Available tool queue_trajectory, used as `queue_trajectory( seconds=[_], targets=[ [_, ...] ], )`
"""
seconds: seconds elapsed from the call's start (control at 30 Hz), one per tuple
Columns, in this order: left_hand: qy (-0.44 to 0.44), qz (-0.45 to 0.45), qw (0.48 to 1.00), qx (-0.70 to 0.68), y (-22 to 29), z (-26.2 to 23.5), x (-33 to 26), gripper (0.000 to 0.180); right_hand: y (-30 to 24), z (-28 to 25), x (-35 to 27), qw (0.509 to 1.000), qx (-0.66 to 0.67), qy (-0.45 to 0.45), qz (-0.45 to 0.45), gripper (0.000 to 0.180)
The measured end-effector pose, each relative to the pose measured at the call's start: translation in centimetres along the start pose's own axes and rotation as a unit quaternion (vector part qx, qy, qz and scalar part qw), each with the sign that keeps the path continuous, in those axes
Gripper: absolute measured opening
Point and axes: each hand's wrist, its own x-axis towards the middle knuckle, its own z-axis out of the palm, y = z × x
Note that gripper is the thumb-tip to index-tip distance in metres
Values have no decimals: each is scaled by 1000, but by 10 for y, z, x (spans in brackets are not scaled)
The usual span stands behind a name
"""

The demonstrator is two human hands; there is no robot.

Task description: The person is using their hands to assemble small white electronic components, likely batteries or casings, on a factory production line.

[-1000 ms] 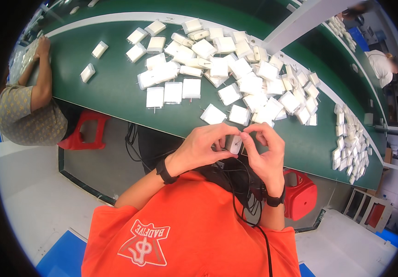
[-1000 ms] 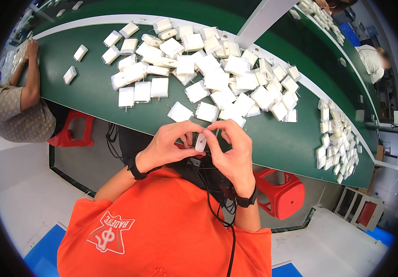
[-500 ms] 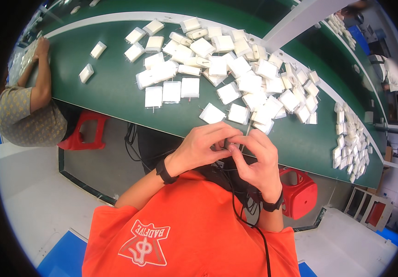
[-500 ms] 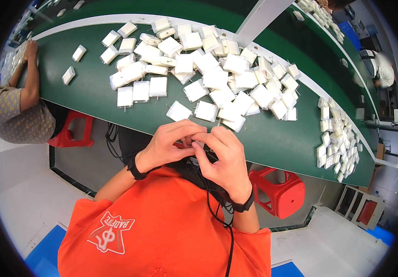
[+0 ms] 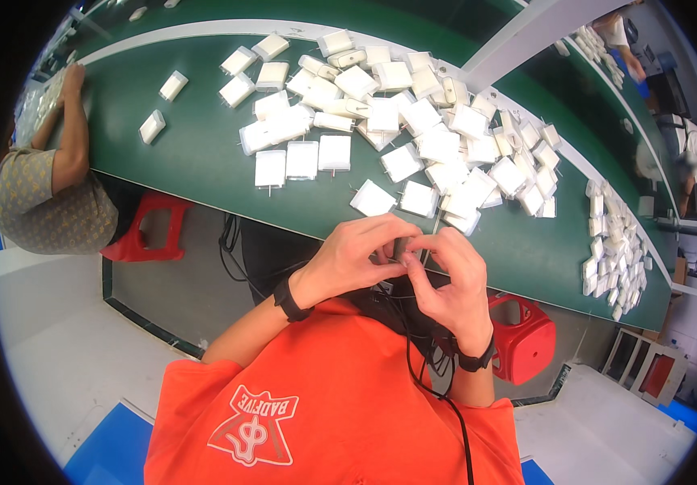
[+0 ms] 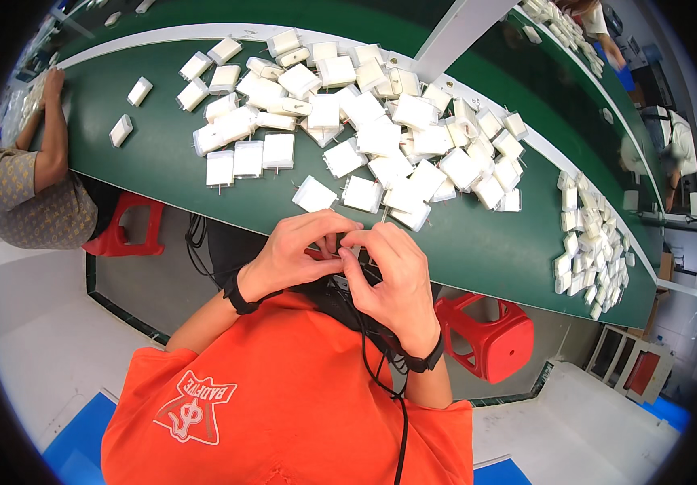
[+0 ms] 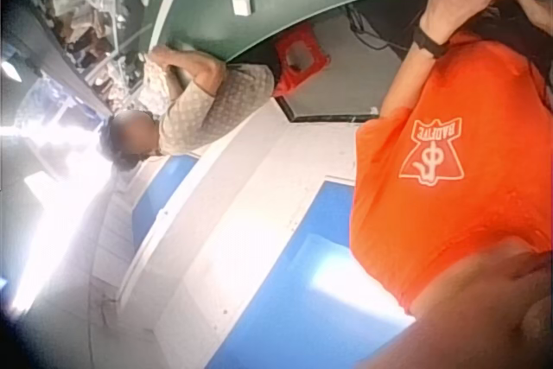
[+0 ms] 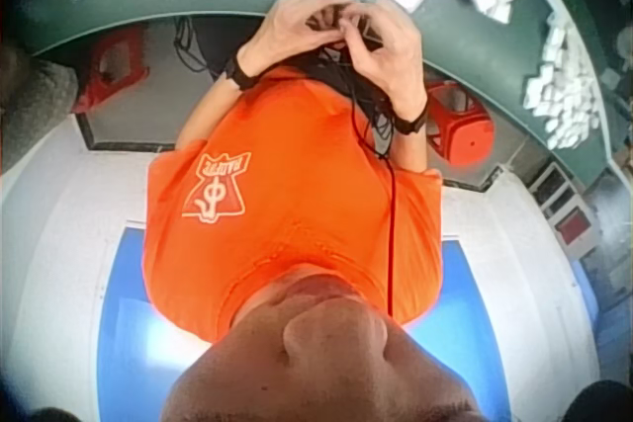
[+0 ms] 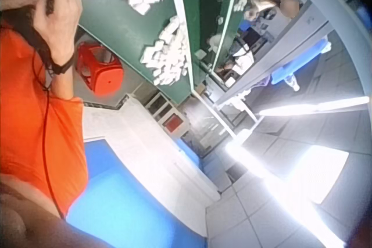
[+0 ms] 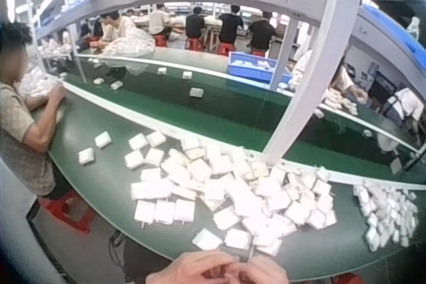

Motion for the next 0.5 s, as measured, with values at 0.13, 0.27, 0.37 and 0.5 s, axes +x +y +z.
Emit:
queue_trajectory(
  seconds=[0.13,0.27,0.37,0.5],
  targets=[
    [0,-8,1000,-2,0,0,-2,47,-2,-1,0,998,28,16,47,18],
    [-3,-3,1000,6,-7,0,-5,45,-8,-4,2,990,54,10,126,17],
    [3,1,1000,-8,-3,0,-3,45,0,-2,-2,979,94,2,179,16],
    [2,1,1000,0,-1,0,-3,45,10,4,-3,966,153,0,211,13]
  ],
)
